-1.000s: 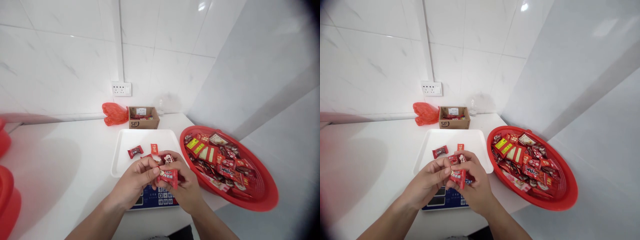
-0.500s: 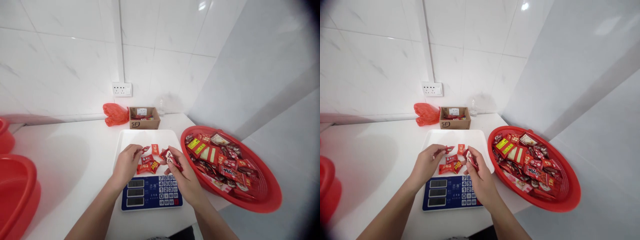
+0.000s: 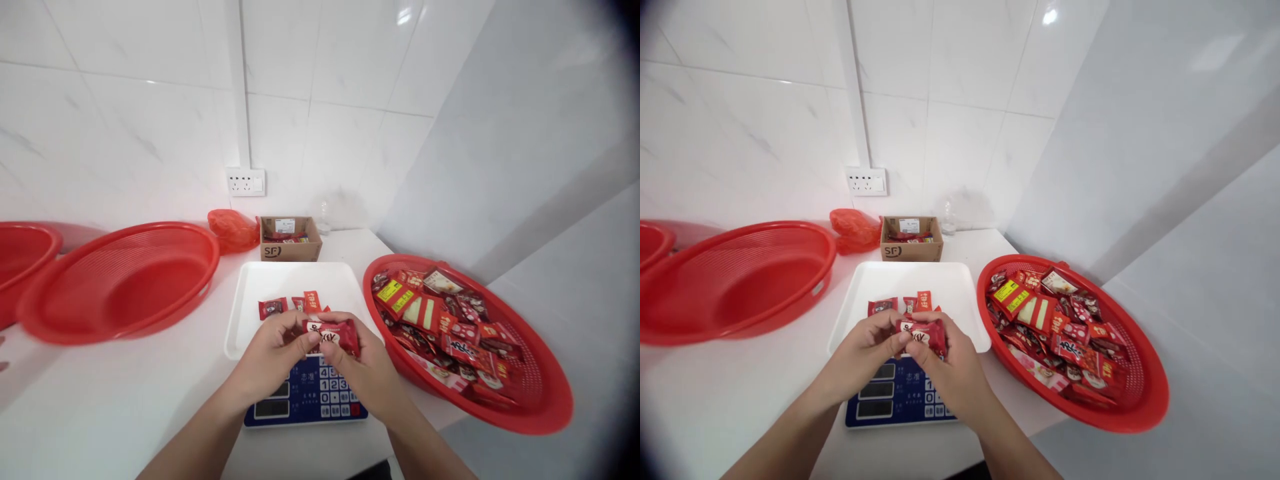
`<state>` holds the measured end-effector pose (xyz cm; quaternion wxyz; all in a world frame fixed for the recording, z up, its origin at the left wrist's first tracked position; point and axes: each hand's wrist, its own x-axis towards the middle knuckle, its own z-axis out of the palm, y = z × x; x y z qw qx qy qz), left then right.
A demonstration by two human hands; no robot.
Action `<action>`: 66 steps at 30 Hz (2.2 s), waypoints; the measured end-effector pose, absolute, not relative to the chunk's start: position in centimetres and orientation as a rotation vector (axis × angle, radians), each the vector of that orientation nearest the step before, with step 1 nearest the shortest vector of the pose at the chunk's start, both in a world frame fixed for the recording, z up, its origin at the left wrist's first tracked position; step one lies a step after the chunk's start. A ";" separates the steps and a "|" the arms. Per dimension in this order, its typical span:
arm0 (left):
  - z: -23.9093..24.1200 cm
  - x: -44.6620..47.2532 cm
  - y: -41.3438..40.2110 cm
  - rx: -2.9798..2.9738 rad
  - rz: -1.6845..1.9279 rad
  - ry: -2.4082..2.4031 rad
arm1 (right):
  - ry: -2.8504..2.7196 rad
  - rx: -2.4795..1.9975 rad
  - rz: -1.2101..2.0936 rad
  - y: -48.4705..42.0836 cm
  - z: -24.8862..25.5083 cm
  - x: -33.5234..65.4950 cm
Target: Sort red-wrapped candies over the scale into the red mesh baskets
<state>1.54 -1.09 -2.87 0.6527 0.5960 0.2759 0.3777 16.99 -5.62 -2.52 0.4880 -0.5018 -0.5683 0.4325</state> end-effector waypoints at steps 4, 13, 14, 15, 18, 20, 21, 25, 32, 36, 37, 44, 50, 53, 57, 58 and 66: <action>-3.0 1.6 -1.1 1.104 0.888 0.631 | -1.431 -1.077 1.078 -5.6 -2.6 17.0; -2.8 2.0 -1.8 0.800 0.749 0.538 | -1.393 -0.946 1.108 -5.5 -3.8 17.1; -2.8 2.0 -1.8 0.801 0.739 0.539 | -1.380 -0.937 1.114 -5.5 -3.8 17.0; -2.8 2.1 -1.8 0.807 0.728 0.539 | -1.366 -0.922 1.127 -5.4 -3.7 16.9; -3.0 2.2 -1.9 0.824 0.691 0.518 | -1.315 -0.860 1.183 -5.3 -3.4 16.6; -3.1 2.4 -2.0 0.827 0.682 0.499 | -1.300 -0.834 1.209 -5.3 -3.3 16.5; -3.1 2.4 -2.1 0.830 0.684 0.494 | -1.302 -0.826 1.209 -5.3 -3.4 16.4; -2.9 2.4 -2.1 0.873 0.765 0.539 | -1.342 -0.888 1.117 -5.4 -3.9 16.7; -2.4 1.4 -1.7 1.271 0.983 0.687 | -1.380 -0.968 0.774 -5.8 -3.6 17.5; -2.0 0.8 -1.8 1.567 1.043 0.825 | -1.450 -1.020 0.586 -5.7 -2.7 17.7; -1.8 0.7 -1.9 1.625 1.062 0.850 | -1.460 -1.023 0.556 -5.7 -2.5 17.7; -1.4 0.2 -2.0 1.734 1.039 0.812 | -1.499 -1.020 0.492 -6.1 -2.1 17.8; -1.4 -0.1 -1.9 1.768 1.061 0.757 | -1.539 -0.994 0.451 -6.3 -2.1 17.9; -1.3 -0.1 -2.0 1.689 1.086 0.759 | -1.541 -1.002 0.430 -6.4 -2.0 18.0; -1.5 0.4 -2.2 1.427 1.077 0.731 | -1.529 -1.015 0.324 -6.8 -2.0 18.1; -1.6 0.5 -2.3 1.370 1.042 0.684 | -1.547 -0.998 0.285 -6.9 -2.0 18.1; -2.1 1.3 -3.0 1.052 0.957 0.387 | -1.722 -0.872 0.048 -6.8 -2.1 17.6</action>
